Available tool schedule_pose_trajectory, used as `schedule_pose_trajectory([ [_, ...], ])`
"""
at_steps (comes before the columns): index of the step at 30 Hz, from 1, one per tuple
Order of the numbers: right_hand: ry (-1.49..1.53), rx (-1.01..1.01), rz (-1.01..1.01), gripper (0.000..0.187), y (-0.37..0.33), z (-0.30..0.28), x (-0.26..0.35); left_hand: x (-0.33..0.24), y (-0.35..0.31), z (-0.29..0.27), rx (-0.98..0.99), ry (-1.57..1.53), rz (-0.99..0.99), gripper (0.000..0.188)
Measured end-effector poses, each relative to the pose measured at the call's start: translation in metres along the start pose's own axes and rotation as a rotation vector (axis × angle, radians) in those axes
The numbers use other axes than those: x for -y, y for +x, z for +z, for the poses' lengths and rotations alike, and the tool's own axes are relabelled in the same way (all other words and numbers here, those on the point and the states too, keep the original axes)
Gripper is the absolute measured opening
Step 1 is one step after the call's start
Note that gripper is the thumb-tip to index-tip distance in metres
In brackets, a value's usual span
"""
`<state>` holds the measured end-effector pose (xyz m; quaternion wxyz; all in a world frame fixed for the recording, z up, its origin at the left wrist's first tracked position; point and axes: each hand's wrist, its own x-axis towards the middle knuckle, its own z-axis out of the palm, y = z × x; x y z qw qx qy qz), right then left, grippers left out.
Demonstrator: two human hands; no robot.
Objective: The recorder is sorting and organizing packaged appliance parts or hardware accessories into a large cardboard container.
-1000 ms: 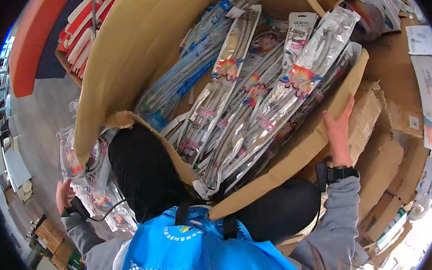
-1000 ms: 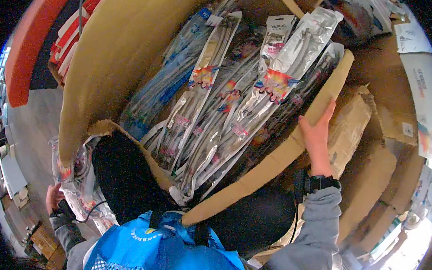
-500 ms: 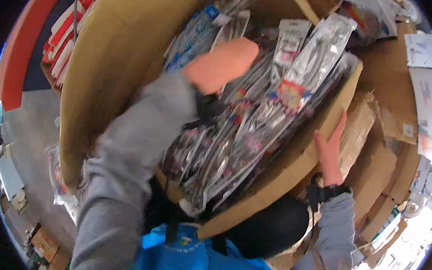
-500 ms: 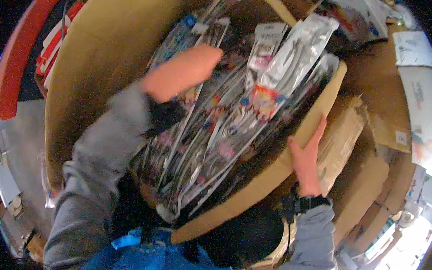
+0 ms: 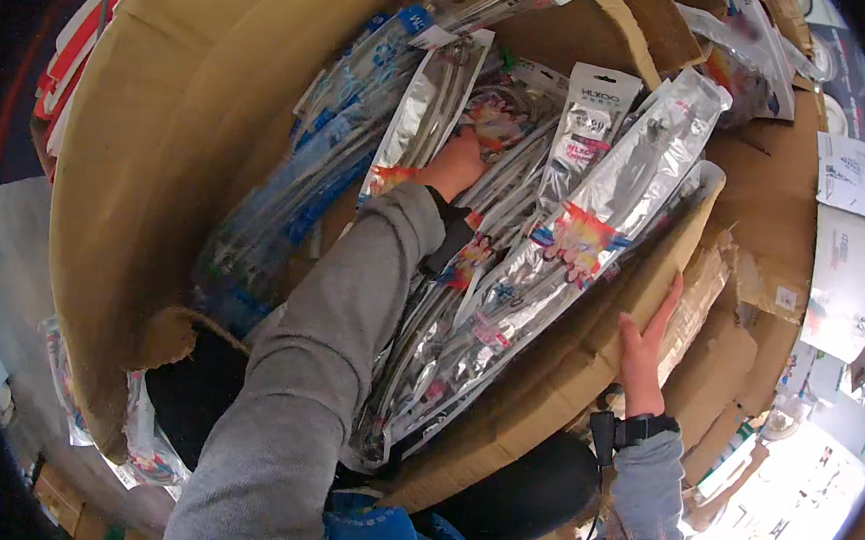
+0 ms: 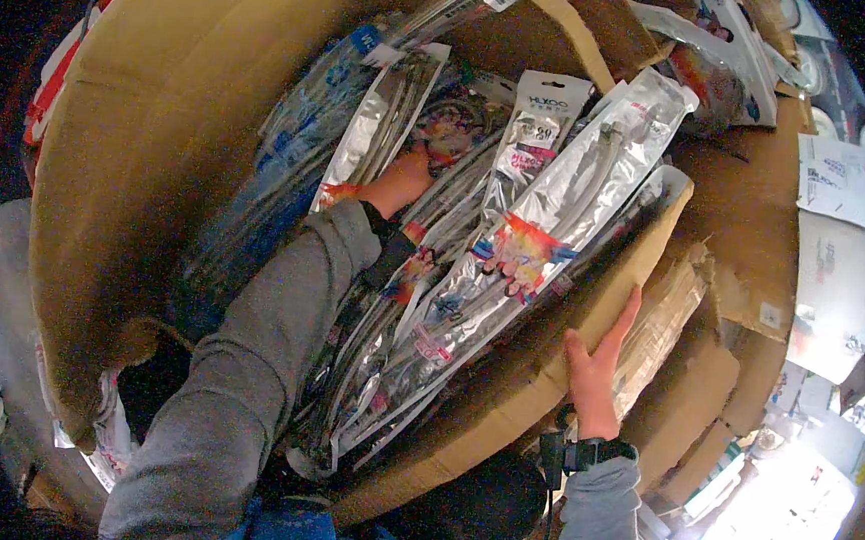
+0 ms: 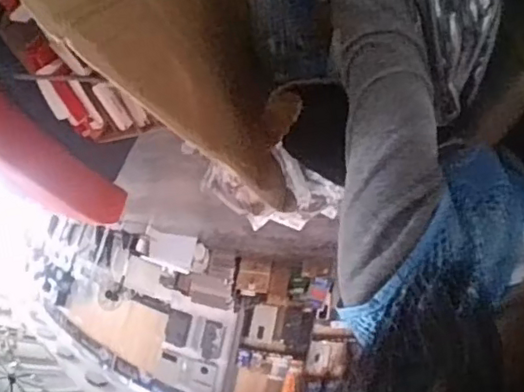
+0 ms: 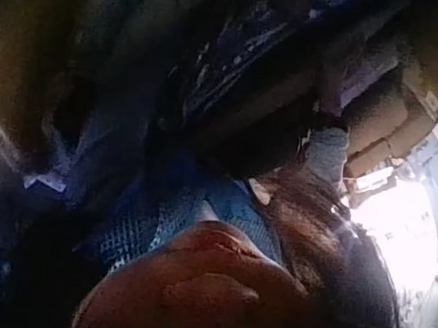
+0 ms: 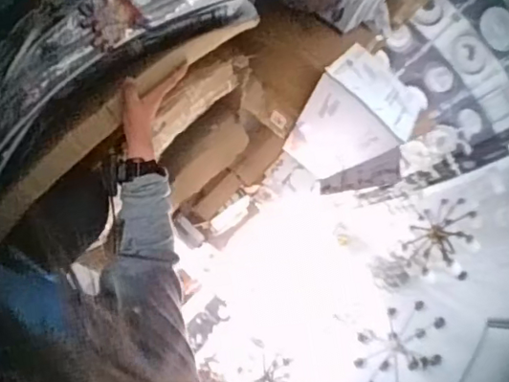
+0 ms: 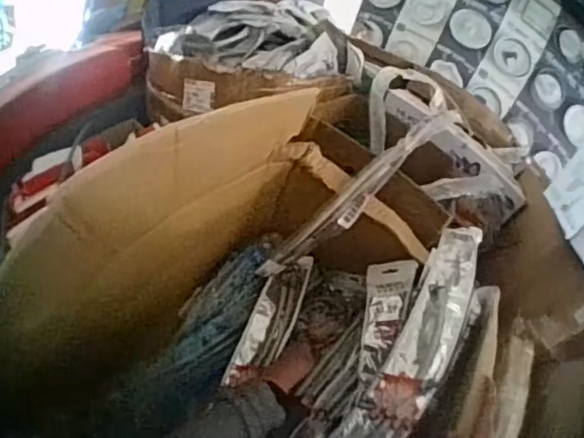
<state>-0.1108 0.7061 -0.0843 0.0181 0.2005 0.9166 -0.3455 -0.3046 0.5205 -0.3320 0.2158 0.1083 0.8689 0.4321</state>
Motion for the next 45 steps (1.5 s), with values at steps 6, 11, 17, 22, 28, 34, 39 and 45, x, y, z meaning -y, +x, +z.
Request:
schedule_pose_trajectory([
  [6,-0.001,0.0,0.008,0.088,0.001,0.004,0.002,-0.001,-0.007,-0.015,-0.039,0.012,0.055,0.07],
  [11,-0.012,0.01,-0.019,0.088,0.001,0.004,0.004,0.0,-0.003,-0.016,-0.176,0.088,0.132,0.047],
  [17,-0.095,0.013,-0.01,0.081,0.0,0.002,0.006,0.003,0.003,-0.037,-0.533,-0.332,0.124,0.033],
  [22,-0.099,0.01,-0.033,0.081,0.0,0.004,0.006,0.01,0.017,-0.063,-0.632,-0.348,0.106,0.031],
  [28,-0.044,0.004,0.008,0.083,0.0,0.005,0.006,0.023,0.042,-0.086,-0.635,-0.321,0.246,0.037],
  [34,-0.06,-0.002,0.01,0.082,-0.001,0.006,0.007,0.02,0.039,-0.105,-0.037,0.255,0.037,0.059],
  [39,-0.048,0.009,-0.011,0.08,0.002,0.007,0.009,0.01,-0.001,-0.102,0.625,0.307,0.232,0.059],
  [45,-0.035,-0.002,0.007,0.079,0.002,0.009,0.01,0.003,-0.018,-0.06,0.774,0.162,0.418,0.059],
])
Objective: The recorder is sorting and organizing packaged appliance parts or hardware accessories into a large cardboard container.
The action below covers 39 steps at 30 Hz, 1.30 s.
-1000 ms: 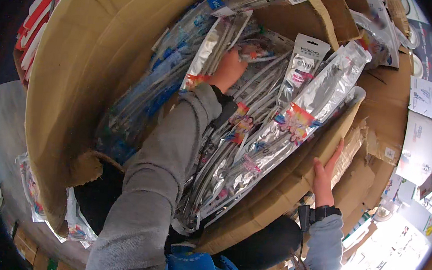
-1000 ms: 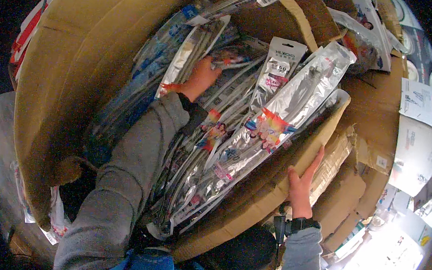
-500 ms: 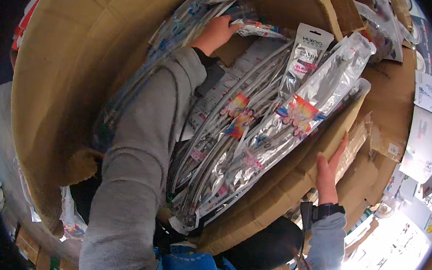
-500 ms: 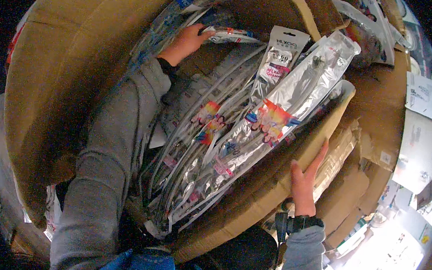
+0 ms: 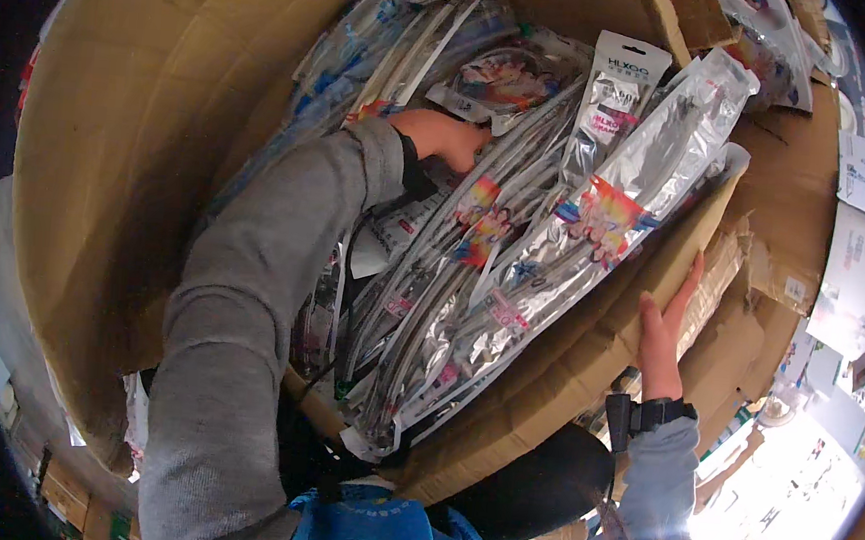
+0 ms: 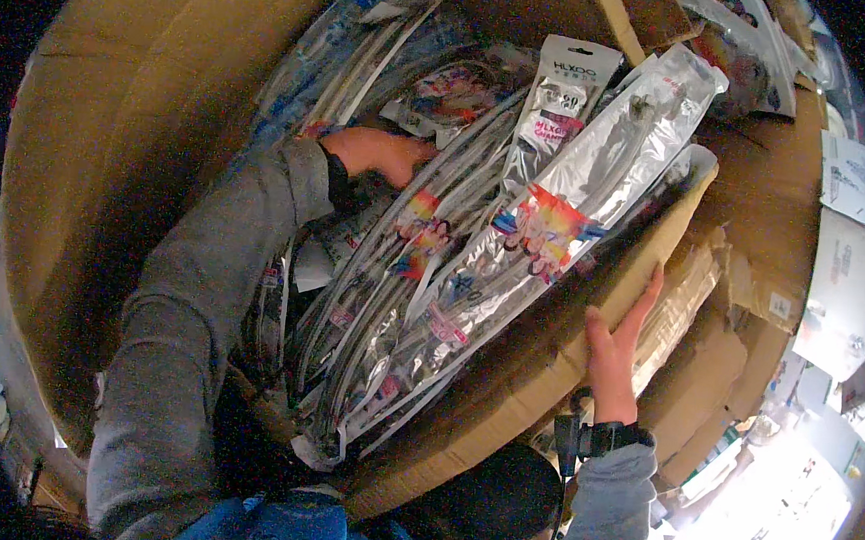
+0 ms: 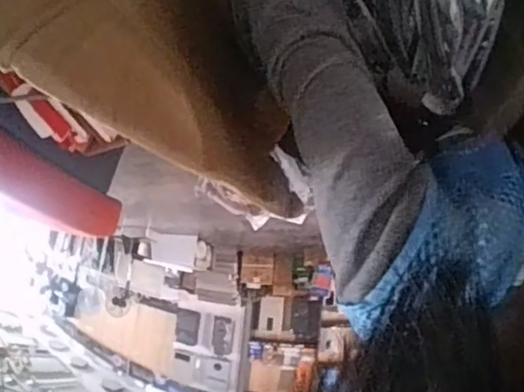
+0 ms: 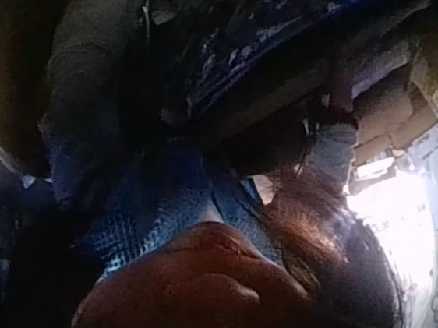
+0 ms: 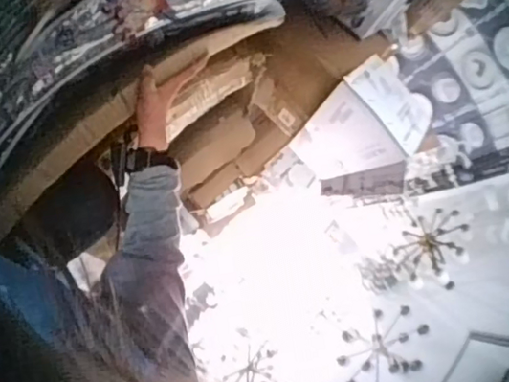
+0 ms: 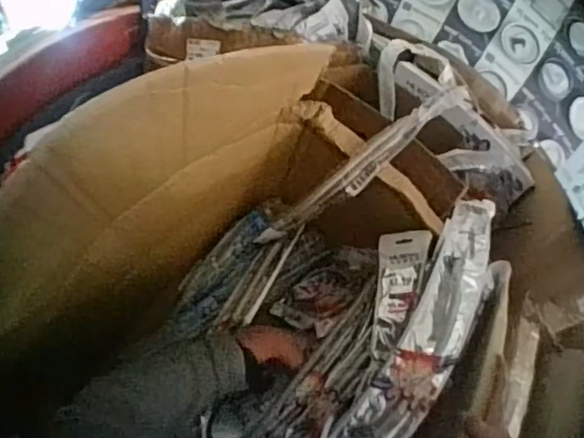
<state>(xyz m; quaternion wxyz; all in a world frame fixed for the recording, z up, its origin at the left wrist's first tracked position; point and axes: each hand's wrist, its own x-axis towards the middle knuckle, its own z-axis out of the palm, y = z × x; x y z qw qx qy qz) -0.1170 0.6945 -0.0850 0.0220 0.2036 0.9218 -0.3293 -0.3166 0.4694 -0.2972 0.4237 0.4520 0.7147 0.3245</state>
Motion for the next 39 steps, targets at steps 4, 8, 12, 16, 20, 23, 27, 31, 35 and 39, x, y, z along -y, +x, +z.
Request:
schedule_pose_trajectory([
  [4,-0.042,-0.001,0.004,0.08,0.002,0.001,-0.002,0.002,0.017,0.01,0.013,0.01,-0.065,0.064],
  [8,-0.052,0.003,0.012,0.085,0.003,0.0,-0.006,-0.003,0.017,0.016,-0.055,0.16,-0.141,0.062],
  [12,-0.035,0.002,0.011,0.085,0.004,-0.001,-0.01,-0.002,0.011,0.013,0.031,0.258,-0.05,0.059],
  [16,-0.02,-0.006,-0.031,0.086,0.004,-0.001,-0.013,0.014,0.016,0.007,0.07,0.292,-0.108,0.054],
  [20,-0.018,-0.01,0.003,0.086,0.005,0.001,-0.011,0.035,0.033,0.02,0.121,0.08,-0.189,0.05],
  [23,-0.041,-0.006,0.009,0.086,0.004,0.002,-0.006,0.044,0.043,0.036,0.09,0.148,-0.153,0.05],
  [27,0.001,-0.016,0.037,0.085,0.004,0.004,-0.002,0.041,0.039,0.046,0.107,0.055,-0.136,0.054],
  [31,0.034,-0.039,0.014,0.085,0.006,0.008,-0.004,0.026,0.029,0.042,-0.068,-0.001,0.062,0.05],
  [35,0.038,-0.048,0.001,0.085,0.006,0.009,-0.007,0.014,0.027,0.031,0.039,-0.06,0.312,0.045],
  [39,0.078,-0.036,-0.009,0.085,0.005,0.006,-0.006,0.01,0.026,0.022,-0.003,0.262,0.057,0.041],
])
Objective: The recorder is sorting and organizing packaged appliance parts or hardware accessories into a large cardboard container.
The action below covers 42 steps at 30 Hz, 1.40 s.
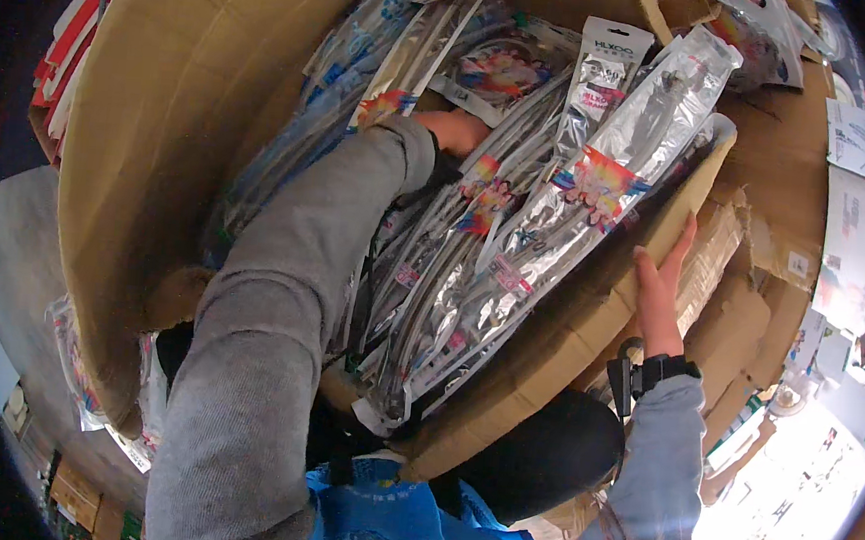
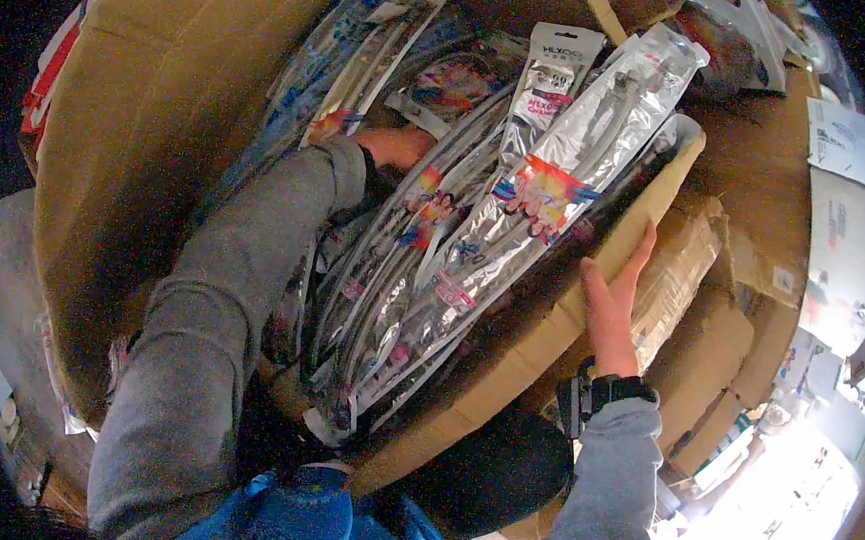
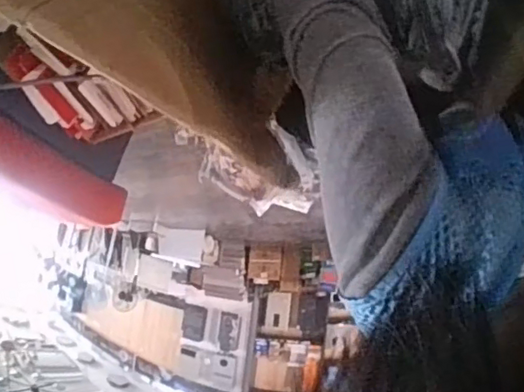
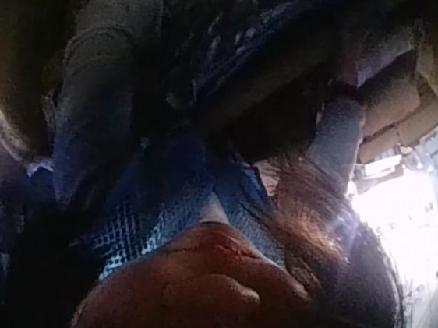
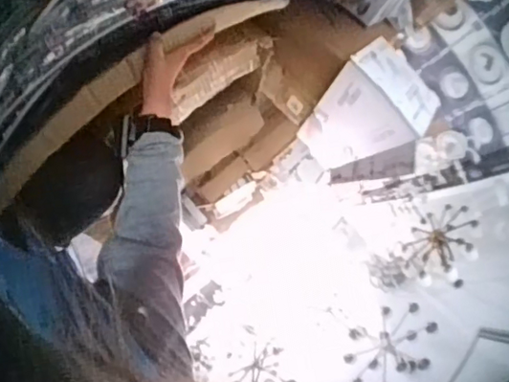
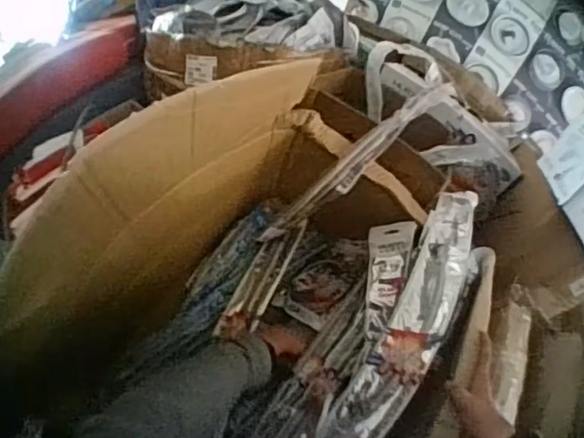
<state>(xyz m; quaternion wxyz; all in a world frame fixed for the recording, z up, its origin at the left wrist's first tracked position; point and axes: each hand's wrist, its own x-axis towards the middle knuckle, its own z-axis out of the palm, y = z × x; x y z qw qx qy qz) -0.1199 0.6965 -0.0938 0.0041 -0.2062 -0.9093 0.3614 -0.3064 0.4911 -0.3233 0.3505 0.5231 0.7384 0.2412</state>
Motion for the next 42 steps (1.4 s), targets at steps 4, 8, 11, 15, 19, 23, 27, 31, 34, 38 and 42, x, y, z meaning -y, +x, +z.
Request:
schedule_pose_trajectory([
  [4,0.03,0.003,0.019,0.085,-0.001,0.0,0.004,-0.001,-0.003,-0.015,0.02,-0.12,0.016,0.038],
  [8,-0.087,-0.037,0.002,0.085,-0.001,0.001,0.001,-0.003,-0.005,-0.03,0.296,-0.049,-0.271,0.039],
  [11,-0.111,-0.05,-0.034,0.085,0.0,0.001,-0.004,-0.002,-0.011,-0.035,0.242,-0.131,-0.179,0.039],
  [15,-0.075,-0.046,0.033,0.085,0.001,0.0,-0.01,-0.004,-0.022,-0.036,0.117,0.019,-0.289,0.038],
  [19,-0.102,-0.07,-0.038,0.085,0.003,0.002,-0.017,-0.017,-0.036,-0.043,0.124,-0.069,-0.274,0.043],
  [23,-0.061,-0.065,-0.036,0.084,0.003,0.002,-0.023,-0.024,-0.056,-0.052,0.127,0.011,-0.336,0.051],
  [27,-0.056,-0.087,-0.024,0.083,0.003,0.003,-0.024,-0.017,-0.071,-0.058,0.115,-0.065,-0.195,0.063],
  [31,-0.046,-0.074,-0.019,0.083,0.002,0.003,-0.021,-0.013,-0.08,-0.057,0.07,-0.044,-0.18,0.065],
  [34,-0.07,-0.058,0.012,0.084,0.001,0.001,-0.019,-0.015,-0.089,-0.053,-0.026,0.014,-0.165,0.064],
  [38,-0.102,-0.069,-0.031,0.084,0.001,0.003,-0.02,-0.014,-0.104,-0.054,-0.305,-0.052,0.019,0.059],
  [42,-0.089,-0.068,-0.008,0.083,0.002,0.005,-0.021,-0.003,-0.108,-0.064,-0.055,-0.021,-0.151,0.054],
])
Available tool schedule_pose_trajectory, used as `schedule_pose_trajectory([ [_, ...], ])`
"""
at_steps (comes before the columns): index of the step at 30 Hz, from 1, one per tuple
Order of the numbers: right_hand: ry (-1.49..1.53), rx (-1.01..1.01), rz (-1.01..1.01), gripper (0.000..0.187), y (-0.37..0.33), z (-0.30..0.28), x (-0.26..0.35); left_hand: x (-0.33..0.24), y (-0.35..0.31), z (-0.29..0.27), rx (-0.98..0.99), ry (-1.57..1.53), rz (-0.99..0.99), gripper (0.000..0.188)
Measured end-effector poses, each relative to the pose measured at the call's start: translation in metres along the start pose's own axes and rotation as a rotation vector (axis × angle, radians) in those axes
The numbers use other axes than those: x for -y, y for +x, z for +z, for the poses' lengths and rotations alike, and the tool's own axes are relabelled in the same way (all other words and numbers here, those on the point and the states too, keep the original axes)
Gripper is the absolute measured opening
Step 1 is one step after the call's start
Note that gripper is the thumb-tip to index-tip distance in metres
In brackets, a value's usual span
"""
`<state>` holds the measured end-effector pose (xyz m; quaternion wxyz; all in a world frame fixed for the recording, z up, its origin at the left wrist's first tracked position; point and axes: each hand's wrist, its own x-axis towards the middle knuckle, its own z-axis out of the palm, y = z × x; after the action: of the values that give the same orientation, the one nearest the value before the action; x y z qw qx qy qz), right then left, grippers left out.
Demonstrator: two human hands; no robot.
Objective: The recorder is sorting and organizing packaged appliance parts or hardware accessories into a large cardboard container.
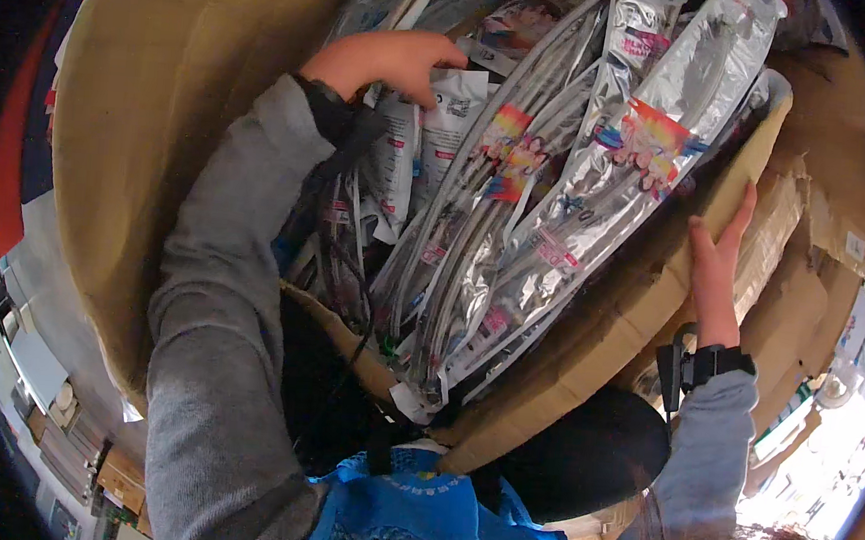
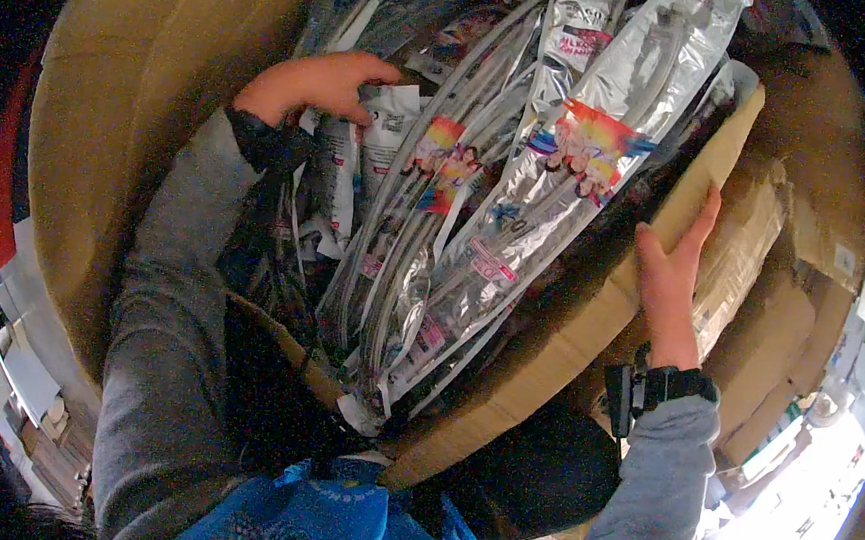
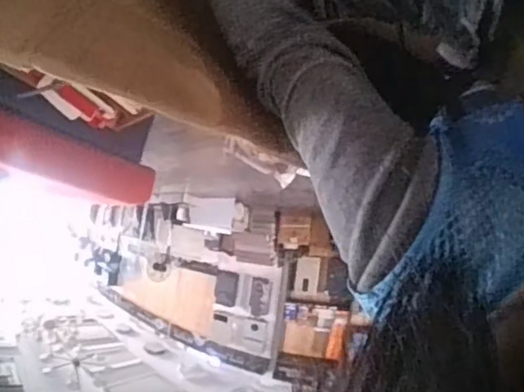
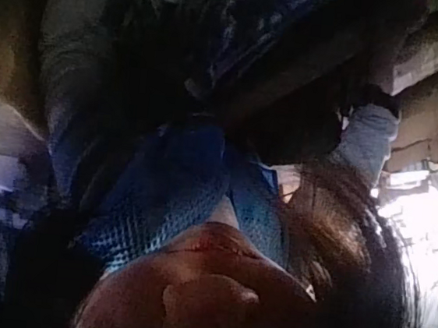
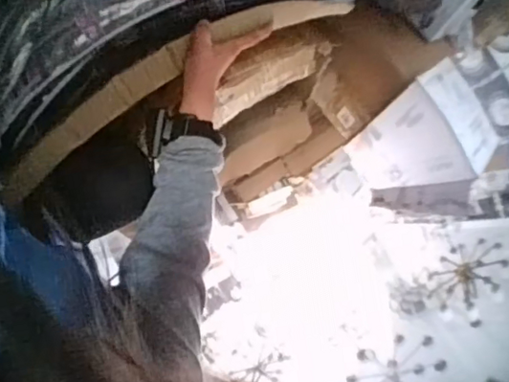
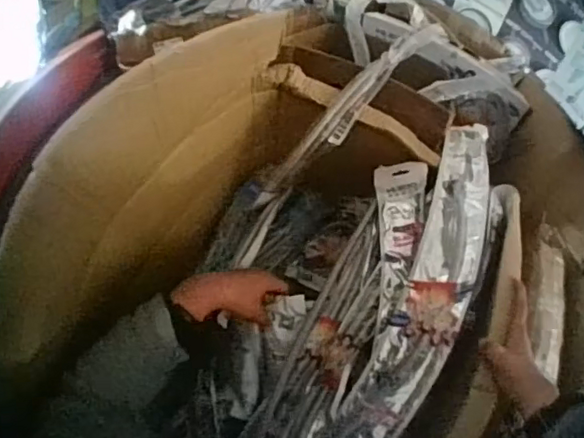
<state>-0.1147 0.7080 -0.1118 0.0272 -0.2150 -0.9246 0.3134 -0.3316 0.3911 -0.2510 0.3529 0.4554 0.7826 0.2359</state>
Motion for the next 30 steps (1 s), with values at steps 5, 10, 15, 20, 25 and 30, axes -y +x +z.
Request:
schedule_pose_trajectory([
  [5,-0.062,-0.008,-0.021,0.083,0.0,0.0,0.002,-0.014,0.023,-0.01,0.017,-0.084,0.081,0.054],
  [10,0.035,0.001,0.01,0.084,0.0,0.002,0.005,-0.033,0.046,-0.011,0.549,0.019,-0.386,0.064],
  [15,0.073,-0.003,0.02,0.084,-0.001,0.003,0.007,-0.014,0.024,-0.008,0.454,-0.107,-0.091,0.067],
  [20,0.023,-0.029,0.026,0.084,0.0,0.006,0.005,-0.014,-0.025,-0.017,0.251,-0.093,-0.085,0.071],
  [25,0.015,-0.037,0.0,0.086,0.001,0.006,0.004,-0.037,-0.069,-0.02,-0.005,-0.084,-0.072,0.067],
  [30,0.109,-0.011,0.052,0.087,0.0,0.004,0.007,-0.053,-0.104,-0.009,-0.128,-0.239,-0.175,0.067],
])
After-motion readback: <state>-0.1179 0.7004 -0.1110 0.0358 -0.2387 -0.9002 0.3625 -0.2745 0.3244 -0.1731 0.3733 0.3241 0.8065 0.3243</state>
